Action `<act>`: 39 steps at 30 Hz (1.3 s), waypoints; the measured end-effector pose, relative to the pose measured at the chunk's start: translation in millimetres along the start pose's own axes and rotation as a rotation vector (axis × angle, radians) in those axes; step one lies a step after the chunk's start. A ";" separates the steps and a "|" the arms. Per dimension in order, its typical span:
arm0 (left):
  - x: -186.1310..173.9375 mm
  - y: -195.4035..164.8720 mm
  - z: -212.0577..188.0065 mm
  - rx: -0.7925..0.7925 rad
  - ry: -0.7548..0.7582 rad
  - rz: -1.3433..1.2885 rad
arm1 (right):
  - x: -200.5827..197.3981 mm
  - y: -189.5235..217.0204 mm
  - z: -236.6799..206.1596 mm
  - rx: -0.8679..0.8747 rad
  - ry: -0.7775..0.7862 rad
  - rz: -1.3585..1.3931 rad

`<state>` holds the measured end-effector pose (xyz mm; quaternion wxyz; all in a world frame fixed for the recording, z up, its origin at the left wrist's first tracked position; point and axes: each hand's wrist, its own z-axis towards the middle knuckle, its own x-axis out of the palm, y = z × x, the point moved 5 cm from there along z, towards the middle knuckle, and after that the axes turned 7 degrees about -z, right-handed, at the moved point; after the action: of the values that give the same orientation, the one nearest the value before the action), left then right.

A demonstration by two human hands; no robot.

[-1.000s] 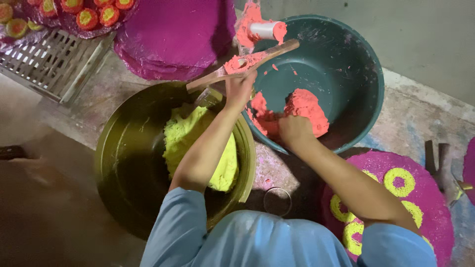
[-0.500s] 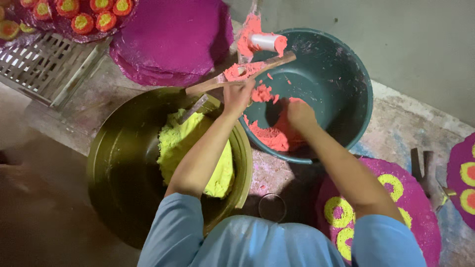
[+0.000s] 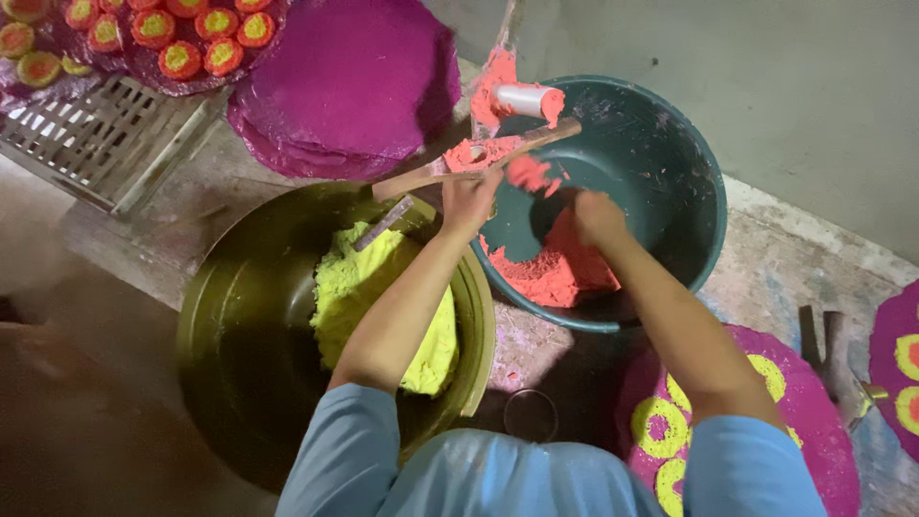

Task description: The person scoops pink paste from a bowl into a wooden hand extruder press and squeezes the press to extrude ring-shaped paste pieces onto pink discs, building up flower decorations, refilling the press with more paste as it empties.

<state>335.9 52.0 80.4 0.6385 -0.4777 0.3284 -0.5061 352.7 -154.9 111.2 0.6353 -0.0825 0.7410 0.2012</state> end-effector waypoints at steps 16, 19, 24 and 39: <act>-3.4 21.9 1.1 -0.120 0.018 0.040 | -85.0 -7.7 -158.1 -0.057 0.348 -0.520; -6.9 24.2 -0.5 -0.103 0.008 -0.087 | -100.8 -16.2 -162.8 0.077 0.370 -0.403; -12.3 28.0 -3.9 -0.263 -0.044 -0.111 | -73.0 36.3 -151.9 -0.224 0.134 0.140; -13.8 27.3 -5.9 -0.199 0.012 -0.077 | 43.7 58.0 -110.1 -0.021 0.352 0.060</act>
<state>335.9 64.4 51.8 0.5660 -0.5482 0.3622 -0.4979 222.9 -141.0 92.1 0.4886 -0.1010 0.8408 0.2102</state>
